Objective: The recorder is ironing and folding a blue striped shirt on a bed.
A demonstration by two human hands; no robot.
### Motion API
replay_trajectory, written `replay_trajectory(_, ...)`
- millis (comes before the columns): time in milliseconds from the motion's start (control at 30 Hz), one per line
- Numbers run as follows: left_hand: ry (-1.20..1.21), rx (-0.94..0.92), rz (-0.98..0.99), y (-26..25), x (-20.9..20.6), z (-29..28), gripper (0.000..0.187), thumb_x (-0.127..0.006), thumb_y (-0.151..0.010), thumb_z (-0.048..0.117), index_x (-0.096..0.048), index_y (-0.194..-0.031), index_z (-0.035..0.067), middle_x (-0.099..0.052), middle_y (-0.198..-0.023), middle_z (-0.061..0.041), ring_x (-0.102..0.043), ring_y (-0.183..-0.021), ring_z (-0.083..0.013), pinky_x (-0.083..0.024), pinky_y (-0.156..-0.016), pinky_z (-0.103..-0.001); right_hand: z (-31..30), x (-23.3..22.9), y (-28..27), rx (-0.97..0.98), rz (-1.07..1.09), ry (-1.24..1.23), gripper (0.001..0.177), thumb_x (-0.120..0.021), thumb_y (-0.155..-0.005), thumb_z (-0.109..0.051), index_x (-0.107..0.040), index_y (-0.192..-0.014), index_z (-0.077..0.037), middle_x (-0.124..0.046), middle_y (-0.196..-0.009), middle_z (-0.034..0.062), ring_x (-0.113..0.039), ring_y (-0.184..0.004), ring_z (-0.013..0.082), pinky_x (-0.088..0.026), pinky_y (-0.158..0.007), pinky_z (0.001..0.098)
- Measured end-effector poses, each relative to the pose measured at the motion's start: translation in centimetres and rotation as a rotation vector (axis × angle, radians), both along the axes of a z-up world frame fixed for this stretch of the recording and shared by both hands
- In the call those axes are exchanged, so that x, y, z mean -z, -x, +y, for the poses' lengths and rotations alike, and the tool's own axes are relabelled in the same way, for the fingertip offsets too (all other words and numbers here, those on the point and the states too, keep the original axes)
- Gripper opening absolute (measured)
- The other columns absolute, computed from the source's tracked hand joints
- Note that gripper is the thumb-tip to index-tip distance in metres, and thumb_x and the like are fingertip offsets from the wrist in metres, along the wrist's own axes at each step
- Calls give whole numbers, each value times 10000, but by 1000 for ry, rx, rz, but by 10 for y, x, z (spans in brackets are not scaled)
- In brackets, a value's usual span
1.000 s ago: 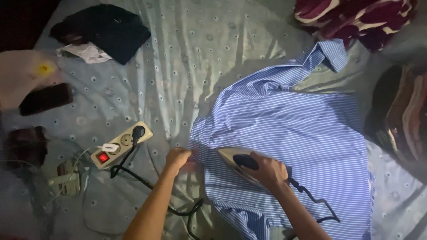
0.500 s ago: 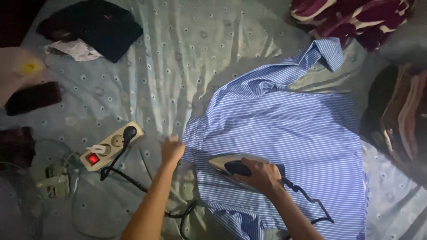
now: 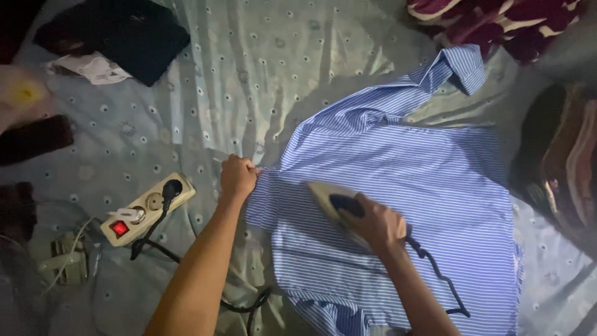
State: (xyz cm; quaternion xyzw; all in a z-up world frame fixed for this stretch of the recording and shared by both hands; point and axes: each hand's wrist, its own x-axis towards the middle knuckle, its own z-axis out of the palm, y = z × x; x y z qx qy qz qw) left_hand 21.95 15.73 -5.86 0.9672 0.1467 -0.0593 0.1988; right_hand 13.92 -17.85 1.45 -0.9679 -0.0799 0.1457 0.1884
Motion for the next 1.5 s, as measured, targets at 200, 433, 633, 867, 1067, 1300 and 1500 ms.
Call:
replay_trajectory(200, -216, 359, -317, 39, 1, -17, 461, -735, -851, 24, -637, -1301, 4, -631, -1291, -173, -602, -1210, -347, -474, -1070, -453, 1, -21, -22, 368, 196, 176, 498, -644, -857, -693, -695, -1116, -271, -791, -872, 48, -775, -781, 262, -592, -617, 453)
replay_trajectory(433, -78, 753, 154, 66, -35, -10, 1248, -821, -653, 615, -209, -1586, 54, -191, -1666, -138, -187, -1507, -347, -174, -1239, -478, 1, -15, 9, 170, 200, 91, 476, -655, -856, -654, -684, -1144, -276, -788, -914, 53, -760, -734, 259, -582, -573, 417)
replay_trajectory(633, -258, 802, 73, 75, 17, 26, 1400, -744, -516, 820, -146, -1610, 181, -123, -1694, -30, -121, -1553, -307, -101, -1250, -558, 7, 37, 69, -188, 170, -26, 502, -696, -868, -568, -655, -1254, -248, -777, -1001, 76, -755, -679, 196, -603, -496, 348)
replay_trajectory(867, -440, 804, 116, 65, -8, 29, 1422, -719, -469, 850, -149, -1620, 240, -146, -1696, 8, -131, -1556, -296, -111, -1261, -543, 0, 18, 104, -531, 203, -102, 508, -701, -909, -531, -625, -1302, -217, -777, -1072, 98, -761, -791, 286, -619, -620, 443)
replay_trajectory(1067, -511, 805, 39, 69, 17, 38, 1395, -743, -476, 797, -172, -1626, 252, -192, -1694, 35, -172, -1558, -273, -169, -1259, -525, 9, 21, 78, -369, 315, 62, 581, -658, -920, -583, -585, -1442, -337, -704, -1231, 107, -736, -895, 303, -611, -670, 489)
replay_trajectory(1300, -768, 804, -140, 70, 14, 35, 1311, -786, -547, 707, -162, -1627, 302, -207, -1684, 69, -189, -1541, -258, -205, -1243, -492, 13, 19, 36, -141, -13, -93, 523, -741, -816, -579, -689, -1202, -230, -793, -963, 46, -765, -744, 224, -626, -647, 422)
replay_trajectory(1500, -534, 759, 146, 69, 2, 27, 1416, -758, -471, 797, -100, -1621, 296, -138, -1701, 54, -133, -1560, -289, -187, -1250, -523, 8, 34, 69, -165, 182, -60, 522, -730, -844, -541, -661, -1259, -232, -780, -988, 63, -761, -734, 224, -625, -592, 380)
